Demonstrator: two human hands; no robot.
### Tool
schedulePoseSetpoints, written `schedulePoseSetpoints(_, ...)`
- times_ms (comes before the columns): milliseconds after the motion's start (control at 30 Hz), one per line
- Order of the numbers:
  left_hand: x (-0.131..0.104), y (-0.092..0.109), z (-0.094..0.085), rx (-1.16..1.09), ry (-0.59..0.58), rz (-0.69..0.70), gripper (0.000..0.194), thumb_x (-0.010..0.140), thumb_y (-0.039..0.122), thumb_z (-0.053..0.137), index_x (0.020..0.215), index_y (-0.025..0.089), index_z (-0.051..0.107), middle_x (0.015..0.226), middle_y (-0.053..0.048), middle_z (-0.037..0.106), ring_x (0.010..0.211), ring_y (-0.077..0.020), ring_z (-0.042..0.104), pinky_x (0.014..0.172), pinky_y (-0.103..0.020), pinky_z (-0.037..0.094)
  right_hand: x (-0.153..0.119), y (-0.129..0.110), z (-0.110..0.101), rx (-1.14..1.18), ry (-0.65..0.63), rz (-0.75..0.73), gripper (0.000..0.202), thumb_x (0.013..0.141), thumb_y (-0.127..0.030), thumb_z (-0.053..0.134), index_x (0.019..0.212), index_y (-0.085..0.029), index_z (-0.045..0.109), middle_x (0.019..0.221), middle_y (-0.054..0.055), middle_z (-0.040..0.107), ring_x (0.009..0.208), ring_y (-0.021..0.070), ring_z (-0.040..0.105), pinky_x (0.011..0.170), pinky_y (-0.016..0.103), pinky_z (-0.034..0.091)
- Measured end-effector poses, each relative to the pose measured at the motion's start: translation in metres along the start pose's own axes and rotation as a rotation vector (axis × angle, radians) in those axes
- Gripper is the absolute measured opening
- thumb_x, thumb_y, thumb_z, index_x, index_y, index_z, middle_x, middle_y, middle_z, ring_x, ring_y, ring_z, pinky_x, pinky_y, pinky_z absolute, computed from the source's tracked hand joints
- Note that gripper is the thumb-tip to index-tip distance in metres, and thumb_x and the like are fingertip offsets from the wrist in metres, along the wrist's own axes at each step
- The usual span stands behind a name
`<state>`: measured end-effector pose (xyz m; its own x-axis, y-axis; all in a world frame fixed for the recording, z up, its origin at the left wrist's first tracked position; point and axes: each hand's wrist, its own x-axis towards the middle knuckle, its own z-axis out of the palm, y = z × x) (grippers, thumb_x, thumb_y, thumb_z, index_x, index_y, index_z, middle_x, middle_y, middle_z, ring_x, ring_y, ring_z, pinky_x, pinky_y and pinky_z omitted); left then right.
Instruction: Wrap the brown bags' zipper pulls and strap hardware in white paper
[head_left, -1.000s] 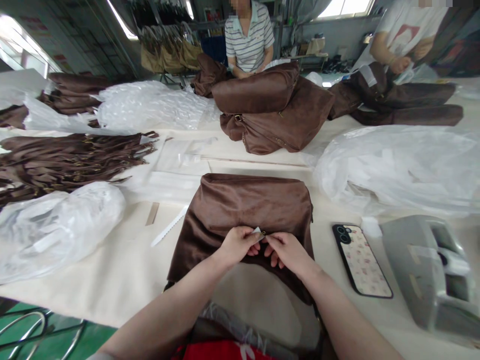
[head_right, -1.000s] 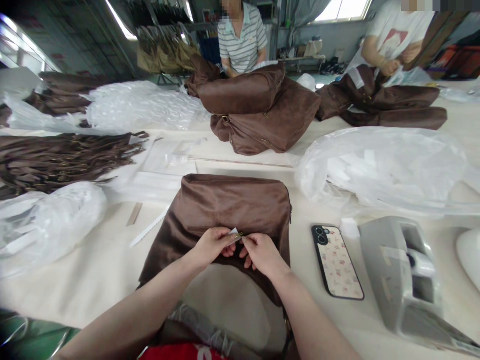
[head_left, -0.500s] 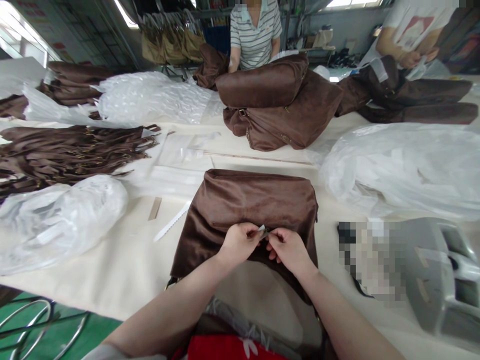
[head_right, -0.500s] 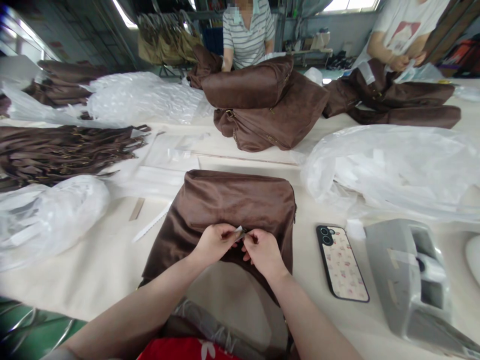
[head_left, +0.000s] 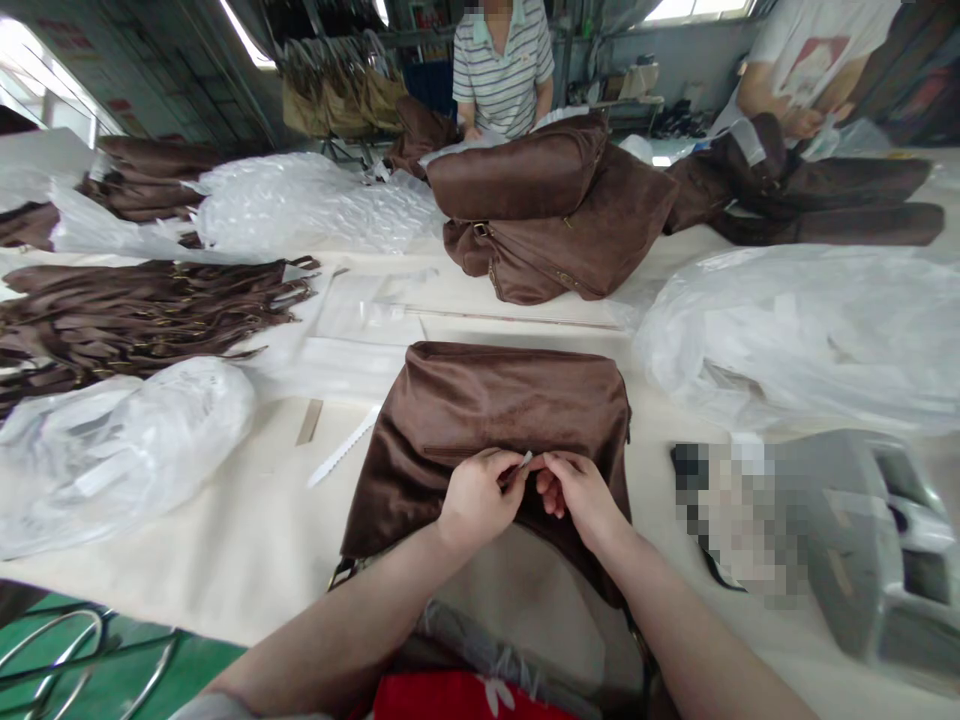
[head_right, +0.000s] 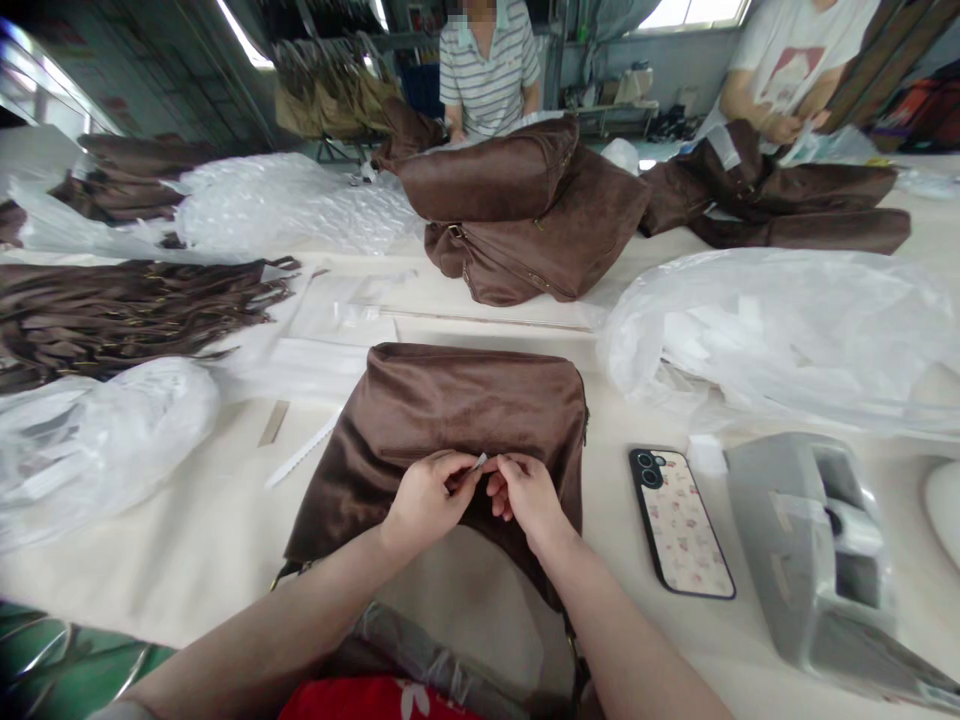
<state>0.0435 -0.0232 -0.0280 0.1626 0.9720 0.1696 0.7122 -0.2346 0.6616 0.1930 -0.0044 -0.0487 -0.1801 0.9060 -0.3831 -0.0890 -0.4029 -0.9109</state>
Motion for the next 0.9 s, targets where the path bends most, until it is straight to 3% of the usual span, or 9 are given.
schedulePoseSetpoints(133,0.004,-0.008,0.001,-0.116,0.008,-0.106,0.017,0.082,0.019,0.054,0.082,0.019,0.071,0.078,-0.003,0.069,0.067,-0.0125,0.061,0.06,-0.02,0.045,-0.004,-0.001,0.0,-0.073,-0.014,0.062,0.025,0.078,-0.035,0.05,0.081,-0.014,0.063,0.052,-0.003,0.055,0.033,0.008,0.049,0.028,0.017,0.028)
schedulePoseSetpoints(267,0.007,-0.015,0.002,-0.393,-0.128,-0.296,0.021,0.082,0.029,0.055,0.084,0.017,0.072,0.069,0.0,0.069,0.055,-0.01,0.058,0.053,-0.019,0.046,-0.007,-0.001,0.005,-0.119,-0.143,0.142,0.027,0.079,-0.04,0.053,0.077,-0.015,0.062,0.061,0.001,0.062,0.036,0.0076,0.051,0.029,0.017,0.03)
schedulePoseSetpoints(333,0.007,-0.015,0.002,-0.458,-0.177,-0.332,0.024,0.083,0.033,0.055,0.087,0.017,0.072,0.066,0.0,0.068,0.051,-0.0095,0.056,0.05,-0.019,0.045,-0.007,-0.001,0.008,-0.077,-0.13,0.126,0.027,0.078,-0.04,0.055,0.07,-0.015,0.06,0.059,0.0,0.06,0.036,0.0064,0.049,0.03,0.016,0.03)
schedulePoseSetpoints(433,0.005,-0.01,-0.001,-0.286,-0.124,-0.219,0.021,0.084,0.028,0.054,0.086,0.018,0.072,0.069,0.0,0.068,0.057,-0.0104,0.057,0.054,-0.02,0.046,-0.007,-0.001,0.012,-0.075,-0.054,0.098,0.03,0.077,-0.041,0.056,0.061,-0.016,0.057,0.045,-0.003,0.052,0.034,0.0059,0.042,0.031,0.017,0.028)
schedulePoseSetpoints(567,-0.006,0.001,-0.005,0.216,0.014,0.1,0.023,0.088,0.02,0.048,0.095,0.019,0.07,0.081,-0.004,0.066,0.075,-0.0159,0.06,0.072,-0.028,0.049,-0.008,0.001,0.014,-0.063,-0.027,0.074,0.026,0.076,-0.037,0.053,0.059,-0.017,0.056,0.042,-0.004,0.049,0.033,0.0063,0.04,0.031,0.018,0.027)
schedulePoseSetpoints(633,-0.012,0.004,-0.006,0.414,-0.021,0.234,0.027,0.089,0.018,0.046,0.108,0.017,0.065,0.086,-0.007,0.064,0.08,-0.0188,0.06,0.073,-0.032,0.051,-0.008,0.001,0.014,-0.06,-0.034,0.068,0.026,0.074,-0.036,0.053,0.056,-0.018,0.054,0.039,-0.005,0.046,0.032,0.0064,0.038,0.031,0.018,0.025)
schedulePoseSetpoints(733,-0.018,0.006,-0.005,0.606,-0.095,0.329,0.034,0.088,0.014,0.045,0.119,0.01,0.057,0.091,-0.009,0.062,0.081,-0.021,0.059,0.068,-0.034,0.053,-0.009,0.0,0.012,-0.026,-0.047,0.074,0.027,0.073,-0.036,0.054,0.053,-0.018,0.052,0.038,-0.005,0.044,0.03,0.0056,0.034,0.03,0.018,0.019)
schedulePoseSetpoints(900,-0.024,0.01,-0.004,0.675,-0.143,0.36,0.03,0.086,0.011,0.044,0.112,0.009,0.058,0.092,-0.009,0.061,0.079,-0.0215,0.059,0.065,-0.035,0.054,-0.01,0.001,0.01,0.032,-0.055,0.087,0.03,0.073,-0.04,0.057,0.055,-0.017,0.055,0.043,-0.004,0.048,0.031,0.0052,0.035,0.029,0.019,0.017)
